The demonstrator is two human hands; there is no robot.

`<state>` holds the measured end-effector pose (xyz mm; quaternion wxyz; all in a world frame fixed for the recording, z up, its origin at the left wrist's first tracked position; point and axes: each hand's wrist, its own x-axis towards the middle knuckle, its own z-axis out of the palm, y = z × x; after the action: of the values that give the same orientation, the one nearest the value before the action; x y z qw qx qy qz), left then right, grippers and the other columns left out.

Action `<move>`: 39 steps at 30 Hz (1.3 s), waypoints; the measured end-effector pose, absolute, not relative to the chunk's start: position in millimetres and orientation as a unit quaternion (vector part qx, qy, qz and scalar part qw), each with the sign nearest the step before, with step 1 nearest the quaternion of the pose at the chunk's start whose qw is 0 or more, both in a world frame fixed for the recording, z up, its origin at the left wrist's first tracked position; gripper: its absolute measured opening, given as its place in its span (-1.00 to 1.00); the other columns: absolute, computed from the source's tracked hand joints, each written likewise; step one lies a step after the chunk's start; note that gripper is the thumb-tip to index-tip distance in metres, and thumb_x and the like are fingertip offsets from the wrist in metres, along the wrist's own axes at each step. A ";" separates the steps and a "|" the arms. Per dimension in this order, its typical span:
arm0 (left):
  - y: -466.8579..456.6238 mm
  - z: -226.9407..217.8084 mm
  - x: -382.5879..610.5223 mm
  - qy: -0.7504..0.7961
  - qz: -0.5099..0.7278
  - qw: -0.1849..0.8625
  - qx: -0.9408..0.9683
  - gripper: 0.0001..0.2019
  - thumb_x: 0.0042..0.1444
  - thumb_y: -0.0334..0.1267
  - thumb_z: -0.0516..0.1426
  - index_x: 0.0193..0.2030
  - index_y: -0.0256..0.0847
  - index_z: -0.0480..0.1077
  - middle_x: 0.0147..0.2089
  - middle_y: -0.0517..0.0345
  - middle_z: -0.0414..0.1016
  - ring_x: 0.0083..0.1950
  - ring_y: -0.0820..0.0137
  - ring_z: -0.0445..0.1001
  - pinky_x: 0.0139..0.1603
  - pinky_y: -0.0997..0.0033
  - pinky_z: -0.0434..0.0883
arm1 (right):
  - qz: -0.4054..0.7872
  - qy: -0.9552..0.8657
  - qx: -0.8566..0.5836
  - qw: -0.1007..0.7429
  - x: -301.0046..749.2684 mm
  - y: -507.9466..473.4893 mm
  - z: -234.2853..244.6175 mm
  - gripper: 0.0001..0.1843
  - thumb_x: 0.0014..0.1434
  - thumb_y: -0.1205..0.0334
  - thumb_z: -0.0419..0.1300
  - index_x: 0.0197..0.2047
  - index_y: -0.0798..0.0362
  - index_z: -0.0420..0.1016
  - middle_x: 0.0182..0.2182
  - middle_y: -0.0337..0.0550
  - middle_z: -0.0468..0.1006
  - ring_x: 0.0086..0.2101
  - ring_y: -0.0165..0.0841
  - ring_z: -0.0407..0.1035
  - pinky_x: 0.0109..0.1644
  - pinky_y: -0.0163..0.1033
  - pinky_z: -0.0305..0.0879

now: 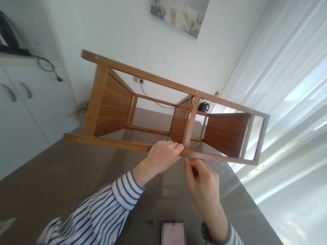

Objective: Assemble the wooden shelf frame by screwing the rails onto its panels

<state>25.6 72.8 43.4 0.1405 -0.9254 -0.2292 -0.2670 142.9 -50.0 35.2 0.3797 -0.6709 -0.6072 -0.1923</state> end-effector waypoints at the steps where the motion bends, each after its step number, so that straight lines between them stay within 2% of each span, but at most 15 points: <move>1: 72.8 43.3 25.6 -0.230 -0.266 0.139 -0.926 -0.87 0.12 -0.25 0.18 -0.29 -0.22 0.32 -0.36 0.14 0.50 -0.32 0.31 0.50 -0.42 0.39 0.31 | -0.153 -0.598 -0.680 0.396 141.1 -49.1 35.7 -0.62 0.26 0.16 0.07 -0.58 0.04 0.27 -0.66 -0.31 0.30 -0.61 -0.49 0.17 -0.48 -0.34 0.04; 6: 72.5 44.2 25.1 -0.234 -0.259 0.134 -0.927 -0.87 0.12 -0.24 0.19 -0.28 -0.22 0.33 -0.36 0.14 0.50 -0.31 0.31 0.50 -0.41 0.41 0.31 | 0.022 -0.558 -0.691 0.458 138.7 -45.6 37.9 -0.68 0.23 0.08 0.10 -0.50 0.05 0.36 -0.63 -0.31 0.37 -0.58 -0.47 0.23 -0.49 -0.36 0.10; 10: 72.0 45.2 24.9 -0.232 -0.255 0.130 -0.930 -0.87 0.11 -0.25 0.20 -0.27 -0.22 0.34 -0.35 0.13 0.51 -0.30 0.29 0.50 -0.40 0.40 0.32 | 0.080 -0.540 -0.691 0.474 139.7 -46.3 39.6 -0.68 0.21 0.02 0.12 -0.47 0.05 0.38 -0.60 -0.30 0.40 -0.57 -0.46 0.25 -0.50 -0.36 0.10; 19: 71.2 46.1 25.2 -0.234 -0.258 0.131 -0.928 -0.94 0.14 -0.31 0.13 -0.28 -0.23 0.33 -0.37 0.14 0.50 -0.33 0.31 0.50 -0.43 0.41 0.31 | 0.037 -0.587 -0.676 0.444 137.6 -51.8 41.6 -0.66 0.27 0.05 0.06 -0.44 0.04 0.43 -0.58 -0.29 0.41 -0.56 -0.45 0.25 -0.48 -0.36 0.12; 29: 71.0 45.0 25.3 -0.237 -0.263 0.129 -0.926 -0.93 0.11 -0.33 0.15 -0.29 -0.22 0.32 -0.36 0.13 0.50 -0.31 0.33 0.50 -0.39 0.43 0.32 | -0.013 -0.625 -0.678 0.388 143.3 -55.6 43.1 -0.65 0.31 0.14 -0.02 -0.41 0.03 0.47 -0.57 -0.25 0.47 -0.60 -0.45 0.27 -0.54 -0.35 0.07; 36: 71.1 45.1 24.9 -0.235 -0.261 0.136 -0.926 -0.93 0.13 -0.31 0.14 -0.29 -0.22 0.32 -0.35 0.13 0.51 -0.31 0.31 0.51 -0.40 0.40 0.33 | -0.017 -0.596 -0.697 0.398 149.2 -56.9 45.5 -0.79 0.25 0.11 0.09 -0.34 0.01 0.43 -0.49 -0.25 0.49 -0.50 -0.41 0.33 -0.44 -0.33 0.19; 39: 70.6 46.0 24.8 -0.232 -0.260 0.136 -0.927 -0.94 0.13 -0.31 0.14 -0.28 -0.22 0.32 -0.34 0.13 0.51 -0.30 0.29 0.51 -0.39 0.38 0.34 | -0.035 -0.597 -0.693 0.402 149.5 -56.9 46.4 -0.81 0.22 0.11 0.13 -0.37 0.02 0.41 -0.49 -0.25 0.48 -0.49 -0.40 0.33 -0.42 -0.32 0.23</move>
<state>24.8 70.6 46.0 0.1364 -0.9273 -0.2325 -0.2599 149.5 -56.9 46.4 0.4019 -0.6930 -0.5975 -0.0351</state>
